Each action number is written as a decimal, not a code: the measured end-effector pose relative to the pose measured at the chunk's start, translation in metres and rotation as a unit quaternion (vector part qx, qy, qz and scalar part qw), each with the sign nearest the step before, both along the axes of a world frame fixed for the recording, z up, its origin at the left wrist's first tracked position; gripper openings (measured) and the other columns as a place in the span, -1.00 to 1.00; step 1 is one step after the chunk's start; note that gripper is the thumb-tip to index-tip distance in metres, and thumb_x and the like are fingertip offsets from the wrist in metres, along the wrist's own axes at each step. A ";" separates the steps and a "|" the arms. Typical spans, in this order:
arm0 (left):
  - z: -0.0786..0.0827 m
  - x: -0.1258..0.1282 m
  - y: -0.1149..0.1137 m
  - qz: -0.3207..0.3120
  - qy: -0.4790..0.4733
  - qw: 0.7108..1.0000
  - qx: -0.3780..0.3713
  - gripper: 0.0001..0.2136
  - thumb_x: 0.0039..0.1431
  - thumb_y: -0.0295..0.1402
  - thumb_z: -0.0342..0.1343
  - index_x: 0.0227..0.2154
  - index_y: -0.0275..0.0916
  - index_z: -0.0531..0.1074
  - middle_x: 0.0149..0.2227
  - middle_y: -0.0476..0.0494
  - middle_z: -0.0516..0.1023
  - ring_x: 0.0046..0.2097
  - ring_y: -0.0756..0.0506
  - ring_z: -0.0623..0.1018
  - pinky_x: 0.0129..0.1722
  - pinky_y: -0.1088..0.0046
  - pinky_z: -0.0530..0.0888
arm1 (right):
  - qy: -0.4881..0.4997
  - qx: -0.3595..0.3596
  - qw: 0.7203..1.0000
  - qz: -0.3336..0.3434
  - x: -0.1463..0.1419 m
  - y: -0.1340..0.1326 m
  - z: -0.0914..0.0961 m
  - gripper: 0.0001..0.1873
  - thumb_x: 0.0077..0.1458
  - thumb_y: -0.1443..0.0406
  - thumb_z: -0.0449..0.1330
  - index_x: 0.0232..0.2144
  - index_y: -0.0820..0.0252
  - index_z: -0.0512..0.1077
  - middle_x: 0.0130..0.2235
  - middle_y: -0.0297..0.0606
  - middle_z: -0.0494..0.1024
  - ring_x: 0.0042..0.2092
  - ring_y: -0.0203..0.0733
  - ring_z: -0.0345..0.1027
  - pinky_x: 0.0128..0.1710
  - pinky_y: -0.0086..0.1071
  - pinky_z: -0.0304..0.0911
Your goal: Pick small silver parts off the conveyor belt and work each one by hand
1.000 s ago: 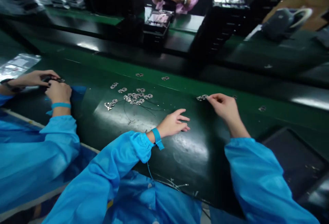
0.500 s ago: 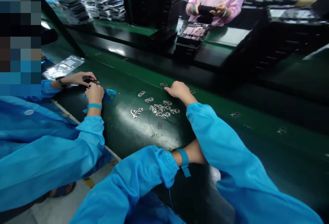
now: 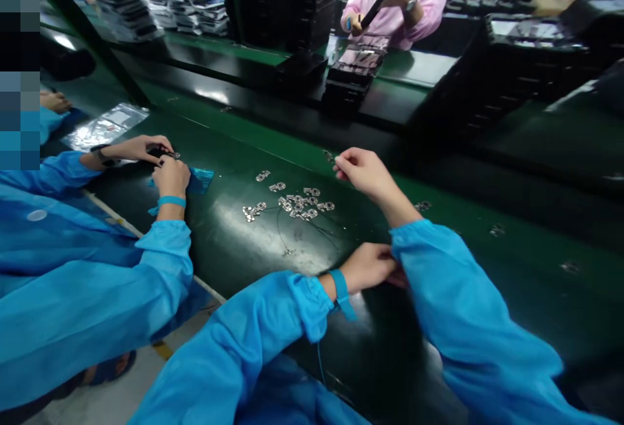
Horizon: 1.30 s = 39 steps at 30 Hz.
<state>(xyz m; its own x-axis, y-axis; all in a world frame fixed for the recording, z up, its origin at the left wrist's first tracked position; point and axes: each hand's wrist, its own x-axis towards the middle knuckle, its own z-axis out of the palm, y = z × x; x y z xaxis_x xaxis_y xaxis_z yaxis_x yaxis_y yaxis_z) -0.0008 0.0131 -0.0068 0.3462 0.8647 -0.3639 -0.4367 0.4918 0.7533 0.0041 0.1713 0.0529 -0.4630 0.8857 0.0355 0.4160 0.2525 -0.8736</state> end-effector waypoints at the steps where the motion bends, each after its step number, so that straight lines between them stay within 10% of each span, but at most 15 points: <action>1: -0.002 0.011 0.000 0.002 -0.015 1.000 -0.024 -0.86 0.18 -0.61 0.06 -0.28 -0.39 0.52 -0.38 -0.20 0.62 -0.41 -0.06 0.62 -0.26 0.37 0.57 | 0.034 -0.004 0.999 0.004 0.025 -0.015 0.005 -0.74 0.24 0.13 0.22 -0.38 0.18 0.42 -0.47 -0.28 0.50 -0.49 -0.30 0.29 -0.48 -0.42 0.18; 9: -0.003 0.001 0.009 -0.031 -0.104 0.987 -0.116 -0.55 0.35 -0.18 -0.11 -0.34 -0.45 0.57 -0.31 -0.47 0.67 -0.33 -0.19 0.69 -0.19 0.28 0.61 | -0.018 0.022 0.997 -0.078 0.178 -0.149 -0.006 -0.70 0.26 0.02 0.20 -0.32 0.12 0.44 -0.46 -0.33 0.43 -0.45 -0.25 0.28 -0.47 -0.37 0.19; 13: -0.004 0.004 0.004 -0.049 -0.019 0.997 -0.064 -0.69 0.27 -0.19 0.22 -0.30 -0.43 0.56 -0.32 -0.39 0.68 -0.35 -0.14 0.69 -0.24 0.35 0.63 | -0.085 0.050 0.995 -0.025 0.208 -0.180 -0.024 -0.77 0.34 0.11 0.13 -0.26 0.09 0.46 -0.43 -0.33 0.49 -0.46 -0.23 0.29 -0.44 -0.34 0.19; 22: -0.004 0.012 -0.007 -0.102 0.071 0.990 0.066 -0.69 0.02 -0.39 0.46 -0.21 -0.45 0.56 -0.29 -0.27 0.66 -0.29 -0.05 0.68 -0.18 0.44 0.63 | -0.120 0.078 0.988 -0.050 0.227 -0.188 -0.050 -0.83 0.34 0.22 0.10 -0.27 0.13 0.44 -0.41 -0.34 0.52 -0.42 -0.24 0.34 -0.39 -0.37 0.17; 39: 0.001 0.022 -0.012 -0.096 0.154 0.982 0.056 -0.69 0.06 -0.53 0.36 -0.10 -0.48 0.56 -0.39 -0.17 0.65 -0.32 -0.08 0.69 -0.27 0.45 0.67 | -0.114 0.157 0.979 -0.059 0.222 -0.192 -0.069 -0.94 0.23 0.32 0.20 -0.32 0.16 0.44 -0.44 -0.39 0.41 -0.44 -0.32 0.25 -0.40 -0.40 0.11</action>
